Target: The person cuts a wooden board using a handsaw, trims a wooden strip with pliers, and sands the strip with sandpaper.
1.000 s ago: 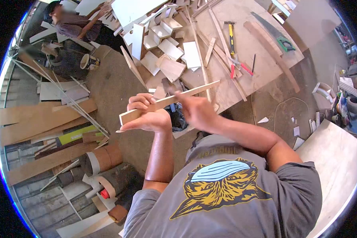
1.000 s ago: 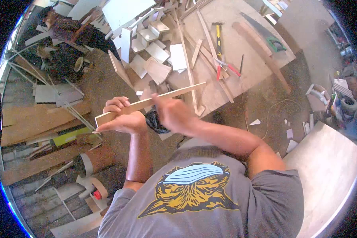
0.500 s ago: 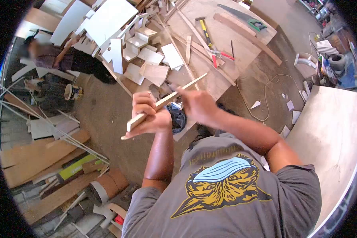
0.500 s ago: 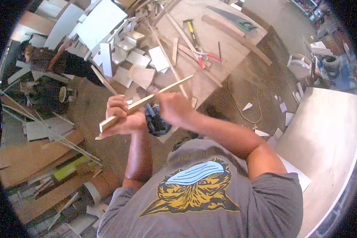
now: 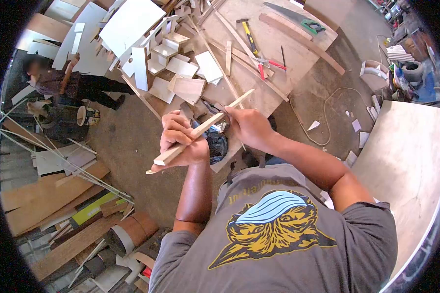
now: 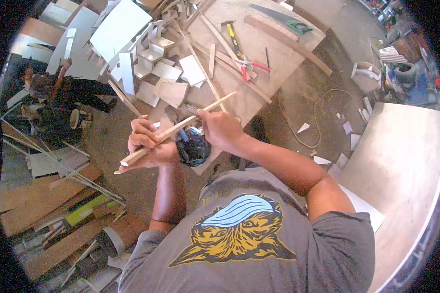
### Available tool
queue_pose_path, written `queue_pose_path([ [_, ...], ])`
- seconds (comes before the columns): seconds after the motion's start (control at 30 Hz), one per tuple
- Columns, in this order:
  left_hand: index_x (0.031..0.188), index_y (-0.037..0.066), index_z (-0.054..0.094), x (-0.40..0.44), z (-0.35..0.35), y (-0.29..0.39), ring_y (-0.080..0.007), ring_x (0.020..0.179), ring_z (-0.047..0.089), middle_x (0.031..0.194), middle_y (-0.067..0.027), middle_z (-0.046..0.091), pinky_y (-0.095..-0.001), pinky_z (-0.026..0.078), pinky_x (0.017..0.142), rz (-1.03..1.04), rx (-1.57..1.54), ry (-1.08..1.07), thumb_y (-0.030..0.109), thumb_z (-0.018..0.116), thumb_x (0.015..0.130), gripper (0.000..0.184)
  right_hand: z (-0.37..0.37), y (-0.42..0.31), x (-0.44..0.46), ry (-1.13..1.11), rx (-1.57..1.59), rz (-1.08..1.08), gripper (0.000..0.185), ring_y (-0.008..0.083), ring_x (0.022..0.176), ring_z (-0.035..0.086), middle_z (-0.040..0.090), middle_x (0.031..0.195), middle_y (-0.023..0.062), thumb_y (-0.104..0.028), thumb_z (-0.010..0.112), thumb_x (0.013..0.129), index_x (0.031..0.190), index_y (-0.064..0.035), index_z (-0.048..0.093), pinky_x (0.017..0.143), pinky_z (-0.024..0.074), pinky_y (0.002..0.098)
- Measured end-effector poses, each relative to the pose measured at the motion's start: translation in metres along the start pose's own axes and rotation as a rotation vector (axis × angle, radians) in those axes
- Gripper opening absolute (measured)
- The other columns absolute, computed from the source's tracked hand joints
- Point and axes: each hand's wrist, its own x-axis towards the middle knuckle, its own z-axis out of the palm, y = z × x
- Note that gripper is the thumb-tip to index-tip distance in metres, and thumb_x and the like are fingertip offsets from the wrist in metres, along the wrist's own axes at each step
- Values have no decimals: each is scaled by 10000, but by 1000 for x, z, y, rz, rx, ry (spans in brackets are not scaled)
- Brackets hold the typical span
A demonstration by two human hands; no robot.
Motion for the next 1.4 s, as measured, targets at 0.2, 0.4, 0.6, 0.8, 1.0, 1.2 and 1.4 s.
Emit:
queue_pose_path([
  [0.2,555,160,416,-1,9,5,-175,607,417,482,-7,406,-454,387,900,20,69,1,849,42,929,869,17,-1,-21,200,175,-247,543,364,691,666,635,774,211,-22,628,883,1422,-54,568,620,524,441],
  [0.4,539,160,390,0,-14,0,-195,641,425,512,-26,388,-455,385,899,-80,-81,-22,852,34,925,869,5,-23,-18,46,163,-72,545,325,629,669,659,737,174,-45,627,915,1454,-75,547,605,545,431],
  [0.6,574,128,381,1,-7,-3,-236,835,479,787,-81,461,-439,391,922,52,72,61,752,170,990,779,5,-25,-10,15,64,-59,577,308,652,672,651,759,143,-50,648,890,1443,36,507,594,537,438],
  [0.8,644,152,395,3,2,-7,-234,860,477,805,-41,411,-451,407,905,150,231,20,564,446,983,536,-9,-39,-10,48,-22,-224,591,286,601,640,621,718,116,-43,657,865,1436,33,524,581,535,415],
  [1.0,641,153,392,-4,13,2,-246,900,478,805,-36,379,-457,400,907,123,361,-17,484,472,962,468,-25,-55,-17,114,231,-291,549,319,666,682,661,763,175,-41,656,874,1404,42,538,612,550,439],
  [1.2,684,141,411,-1,22,0,-246,969,492,834,-45,411,-500,423,967,135,327,-54,433,470,986,423,-13,-45,-22,223,293,-336,487,337,680,687,677,803,205,-6,638,890,1372,34,582,624,549,414],
  [1.4,707,125,439,-2,11,-3,-169,493,490,598,-28,481,-421,543,635,-112,-247,-124,550,474,1040,541,36,61,-9,137,20,71,555,325,649,671,651,762,179,27,657,863,1410,26,565,612,535,425],
])
